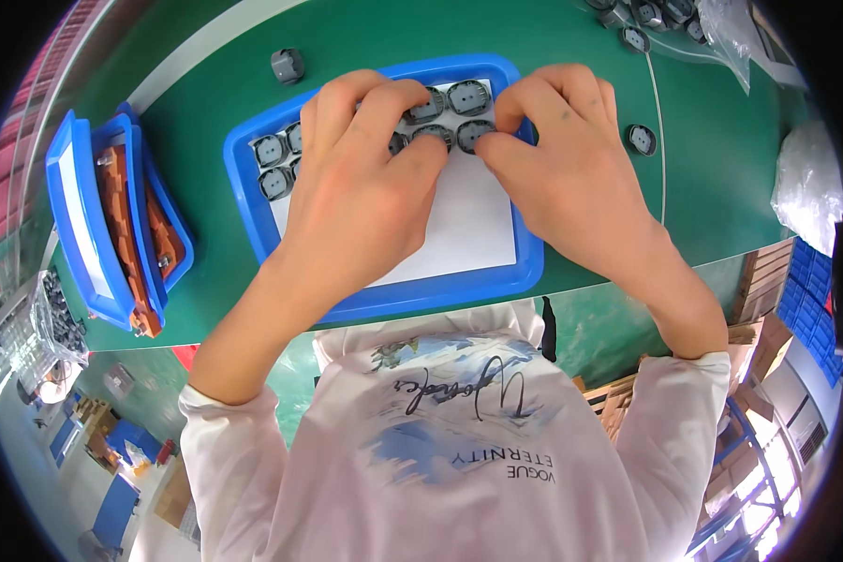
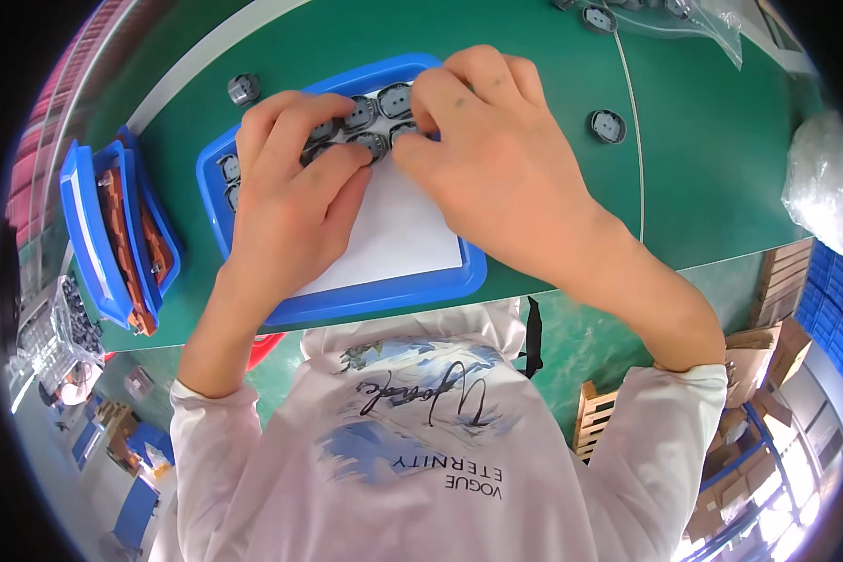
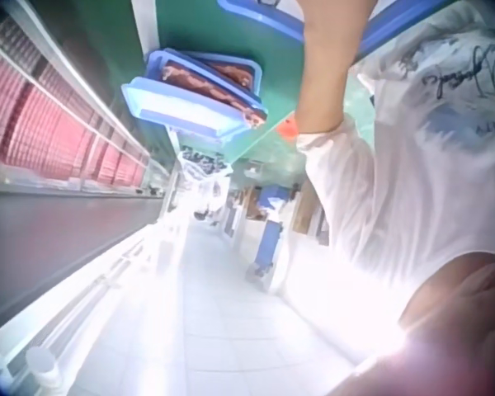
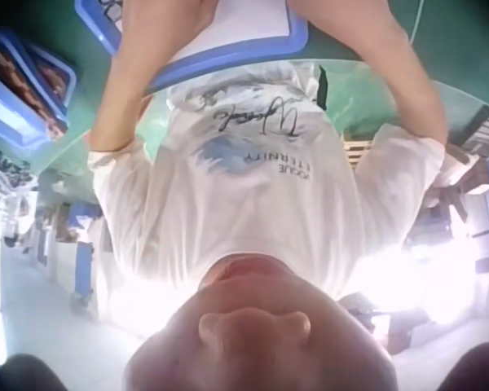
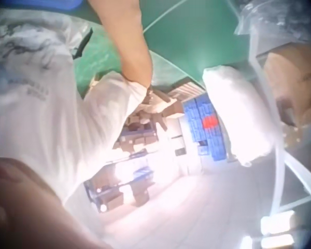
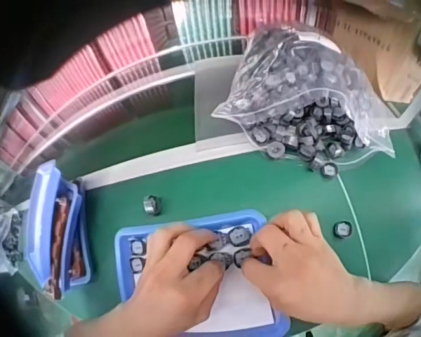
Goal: The person is arranging small circular electronic components into blue trays and subsequently into an orange template board at an electronics assembly station.
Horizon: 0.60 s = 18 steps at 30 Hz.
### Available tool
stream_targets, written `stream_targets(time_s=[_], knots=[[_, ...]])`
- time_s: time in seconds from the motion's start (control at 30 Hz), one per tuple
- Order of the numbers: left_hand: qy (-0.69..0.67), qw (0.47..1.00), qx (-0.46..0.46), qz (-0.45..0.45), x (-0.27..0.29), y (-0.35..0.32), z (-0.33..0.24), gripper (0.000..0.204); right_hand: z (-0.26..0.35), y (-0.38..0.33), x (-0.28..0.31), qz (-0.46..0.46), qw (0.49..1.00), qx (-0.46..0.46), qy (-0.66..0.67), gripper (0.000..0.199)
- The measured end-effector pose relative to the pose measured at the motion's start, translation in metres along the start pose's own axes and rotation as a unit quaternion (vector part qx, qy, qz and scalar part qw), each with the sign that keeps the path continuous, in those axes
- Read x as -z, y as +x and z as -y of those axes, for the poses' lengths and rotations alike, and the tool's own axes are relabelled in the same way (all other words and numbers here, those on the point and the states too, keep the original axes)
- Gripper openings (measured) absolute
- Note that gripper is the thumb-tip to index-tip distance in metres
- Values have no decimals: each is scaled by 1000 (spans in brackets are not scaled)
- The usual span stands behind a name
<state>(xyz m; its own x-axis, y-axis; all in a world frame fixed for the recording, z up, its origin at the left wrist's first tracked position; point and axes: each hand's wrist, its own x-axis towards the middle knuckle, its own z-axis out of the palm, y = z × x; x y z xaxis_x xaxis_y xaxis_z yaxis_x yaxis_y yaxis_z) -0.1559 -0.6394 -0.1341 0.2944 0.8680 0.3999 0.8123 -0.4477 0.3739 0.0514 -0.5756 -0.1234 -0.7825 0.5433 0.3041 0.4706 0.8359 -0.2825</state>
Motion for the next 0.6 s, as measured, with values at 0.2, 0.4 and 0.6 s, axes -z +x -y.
stream_targets(time_s=[0.2, 0.4, 0.6], knots=[[-5, 1000, -8, 13, 3, 1, 7, 27, -3, 2, -5, -6, 1000, -6, -24, 16], [10, 1000, 13, 22, 26, -11, 8, 50, -7, -34, 83, -188, 937, -11, 293, 51], [54, 998, -3, 28, 23, -10, 19, 54, -5, -33, 138, -113, 915, 54, 385, 56]])
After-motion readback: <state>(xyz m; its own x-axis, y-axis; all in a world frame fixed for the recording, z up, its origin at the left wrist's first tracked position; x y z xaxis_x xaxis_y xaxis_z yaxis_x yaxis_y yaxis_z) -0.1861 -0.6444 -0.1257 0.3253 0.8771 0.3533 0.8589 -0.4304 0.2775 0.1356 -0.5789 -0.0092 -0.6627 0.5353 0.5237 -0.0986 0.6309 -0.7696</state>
